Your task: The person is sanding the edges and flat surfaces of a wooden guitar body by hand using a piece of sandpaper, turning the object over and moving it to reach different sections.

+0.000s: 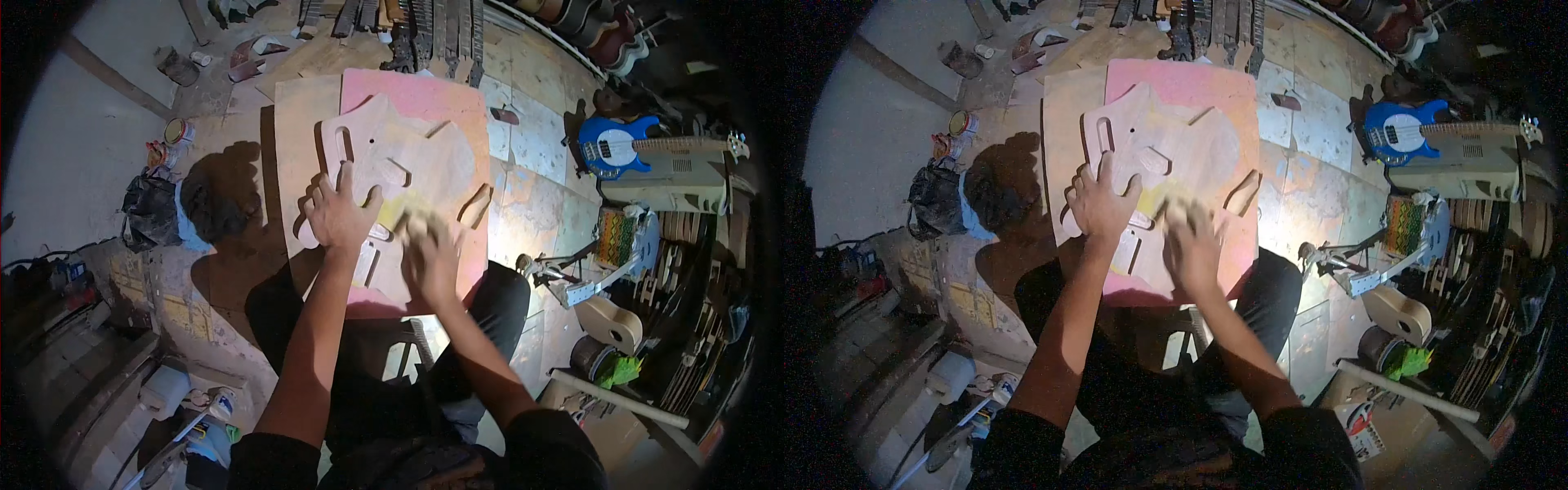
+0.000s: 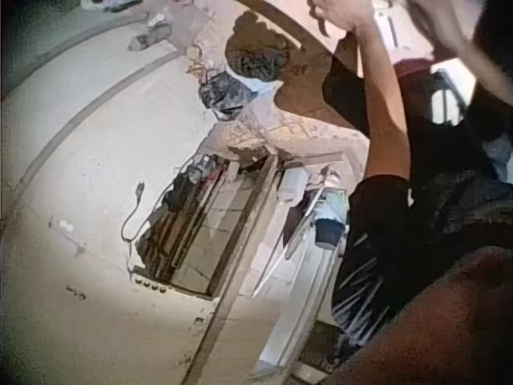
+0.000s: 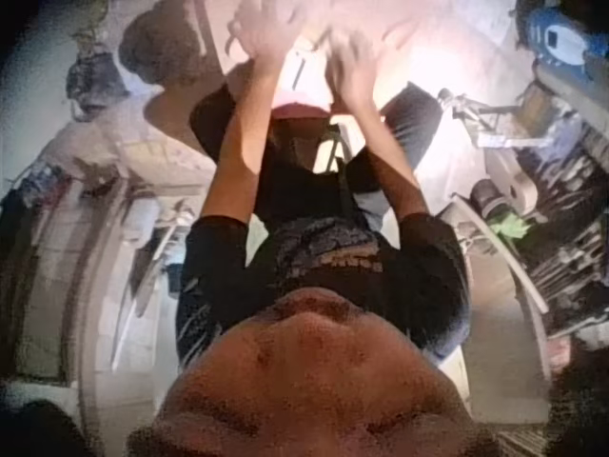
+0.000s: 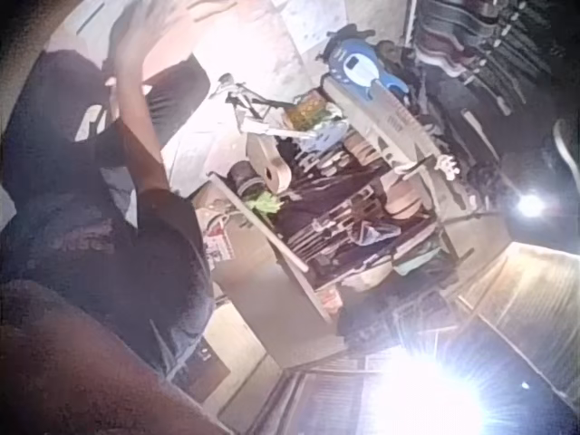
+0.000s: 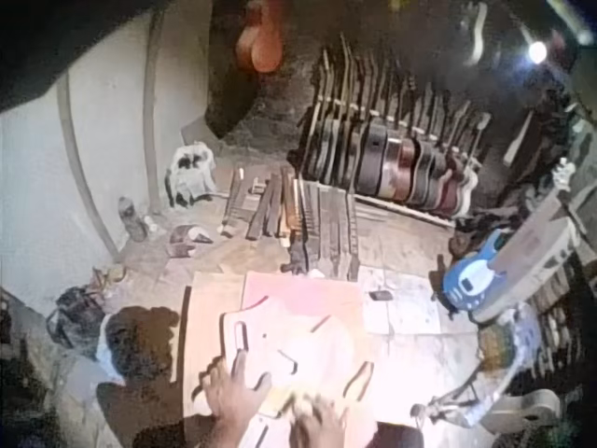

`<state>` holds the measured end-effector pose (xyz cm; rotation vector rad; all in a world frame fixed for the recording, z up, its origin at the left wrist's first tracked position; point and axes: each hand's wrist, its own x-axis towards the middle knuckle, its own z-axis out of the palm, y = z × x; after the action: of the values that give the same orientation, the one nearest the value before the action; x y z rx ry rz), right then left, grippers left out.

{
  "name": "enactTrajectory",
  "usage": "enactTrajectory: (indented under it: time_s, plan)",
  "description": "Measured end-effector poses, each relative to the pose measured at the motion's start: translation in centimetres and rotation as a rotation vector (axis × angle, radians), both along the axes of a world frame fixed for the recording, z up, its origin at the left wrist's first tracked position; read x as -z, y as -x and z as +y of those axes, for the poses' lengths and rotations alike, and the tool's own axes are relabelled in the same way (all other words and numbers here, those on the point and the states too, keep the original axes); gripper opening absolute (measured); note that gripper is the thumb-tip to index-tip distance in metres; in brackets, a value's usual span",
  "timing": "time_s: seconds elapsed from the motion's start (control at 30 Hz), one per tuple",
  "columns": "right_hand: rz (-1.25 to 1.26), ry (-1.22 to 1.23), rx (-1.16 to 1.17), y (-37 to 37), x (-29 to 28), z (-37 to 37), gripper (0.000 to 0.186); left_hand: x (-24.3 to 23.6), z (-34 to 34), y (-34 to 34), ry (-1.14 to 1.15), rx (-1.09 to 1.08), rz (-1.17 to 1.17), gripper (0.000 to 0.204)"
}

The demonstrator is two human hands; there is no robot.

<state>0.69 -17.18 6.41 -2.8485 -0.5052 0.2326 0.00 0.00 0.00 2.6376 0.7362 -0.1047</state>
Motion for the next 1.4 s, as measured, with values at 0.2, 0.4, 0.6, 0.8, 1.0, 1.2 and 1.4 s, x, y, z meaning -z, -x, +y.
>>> enactTrajectory:
  time_s: [0.2,0.4,0.6,0.8,1.0,1.2,1.4]
  plan:
    - [-0.069,-0.463,0.182,-6.4,7.7,8.8,0.026,3.9,9.1,-6.5,-0.239,-0.004,-0.201,0.071]
    - [-0.168,-0.355,0.045,-4.9,7.8,8.5,0.026,2.9,10.1,-7.1,-0.214,-0.010,-0.170,0.076]
    - [-0.009,-0.932,0.251,-16.2,5.9,7.4,0.031,3.7,9.2,-7.2,-0.225,0.026,-0.263,0.078]
    - [1.275,-2.048,0.536,-6.2,0.9,1.8,0.055,3.9,9.3,-5.8,-0.194,0.084,-0.564,0.056]
    - [1.320,-2.011,0.584,-2.0,0.1,0.8,0.049,-3.0,1.8,-1.4,0.992,0.158,-0.684,0.028]
    - [1.333,-1.949,0.580,0.1,1.6,-0.8,0.043,-4.8,-2.0,0.2,1.203,0.067,-0.498,0.025]
    - [0.785,-1.351,0.571,0.4,5.3,-1.3,0.037,0.0,-0.6,1.8,1.024,0.152,-0.400,0.023]
